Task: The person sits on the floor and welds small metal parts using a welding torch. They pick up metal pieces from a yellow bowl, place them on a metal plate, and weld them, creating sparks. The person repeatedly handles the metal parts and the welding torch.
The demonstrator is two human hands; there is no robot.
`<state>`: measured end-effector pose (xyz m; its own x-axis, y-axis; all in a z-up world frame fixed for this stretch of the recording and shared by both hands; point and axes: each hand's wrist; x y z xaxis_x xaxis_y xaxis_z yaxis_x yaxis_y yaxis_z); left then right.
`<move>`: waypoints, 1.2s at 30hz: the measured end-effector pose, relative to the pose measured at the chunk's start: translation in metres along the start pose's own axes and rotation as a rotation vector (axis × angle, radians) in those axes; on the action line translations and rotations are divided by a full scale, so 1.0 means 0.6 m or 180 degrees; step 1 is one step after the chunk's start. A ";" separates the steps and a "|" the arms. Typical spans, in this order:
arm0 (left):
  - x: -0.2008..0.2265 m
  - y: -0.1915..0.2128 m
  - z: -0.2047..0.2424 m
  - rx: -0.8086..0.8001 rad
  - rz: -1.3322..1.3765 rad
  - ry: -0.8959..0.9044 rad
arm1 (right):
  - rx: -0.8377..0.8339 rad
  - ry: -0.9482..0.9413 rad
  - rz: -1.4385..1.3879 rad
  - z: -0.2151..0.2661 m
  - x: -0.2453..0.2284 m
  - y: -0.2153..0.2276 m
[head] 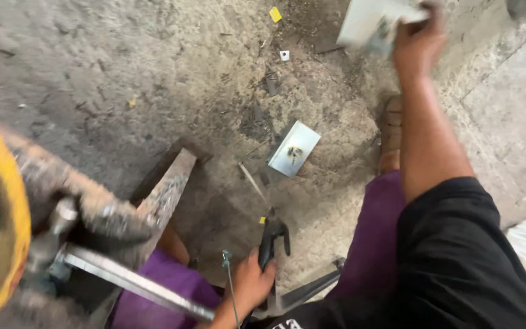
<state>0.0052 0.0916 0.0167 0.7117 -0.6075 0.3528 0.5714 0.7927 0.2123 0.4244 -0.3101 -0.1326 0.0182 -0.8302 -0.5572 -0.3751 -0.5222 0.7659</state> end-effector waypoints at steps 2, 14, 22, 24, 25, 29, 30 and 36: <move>0.002 -0.017 -0.001 0.0130 0.0029 -0.0093 | 0.0126 -0.0133 -0.0047 0.005 0.028 0.011; 0.024 -0.003 0.020 0.0275 0.0074 -0.0199 | -0.2624 0.0071 0.0395 0.474 -0.118 -0.107; -0.012 -0.006 0.007 0.0336 -0.0113 0.0114 | -0.2711 -0.0823 0.0598 0.502 -0.143 -0.120; -0.019 -0.003 0.003 0.0132 -0.0088 0.0305 | -0.2552 -0.0723 0.0549 0.491 -0.131 -0.113; -0.021 -0.001 -0.001 0.0017 -0.0111 0.0312 | -0.2645 -0.0785 0.0817 0.487 -0.132 -0.117; -0.046 0.000 -0.007 0.0093 -0.0282 0.0413 | -0.2476 -0.0859 0.0837 0.498 -0.140 -0.094; -0.053 0.003 -0.017 0.0178 -0.0294 0.0254 | -0.2653 -0.0926 0.0954 0.487 -0.147 -0.089; -0.099 0.018 -0.040 0.0485 -0.0457 -0.0314 | -0.2270 -0.1417 0.1002 0.396 -0.213 0.044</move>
<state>-0.0214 0.1348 -0.0237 0.5798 -0.7127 0.3949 0.5902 0.7015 0.3995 0.1922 -0.1716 -0.1176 -0.4049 -0.8804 -0.2469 0.3656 -0.4034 0.8389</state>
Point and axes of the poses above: each hand's wrist, its own z-axis away from the middle knuckle, its own y-axis out of the back of the hand, x = y × z, and after that the axes turned 5 degrees about z, right-handed
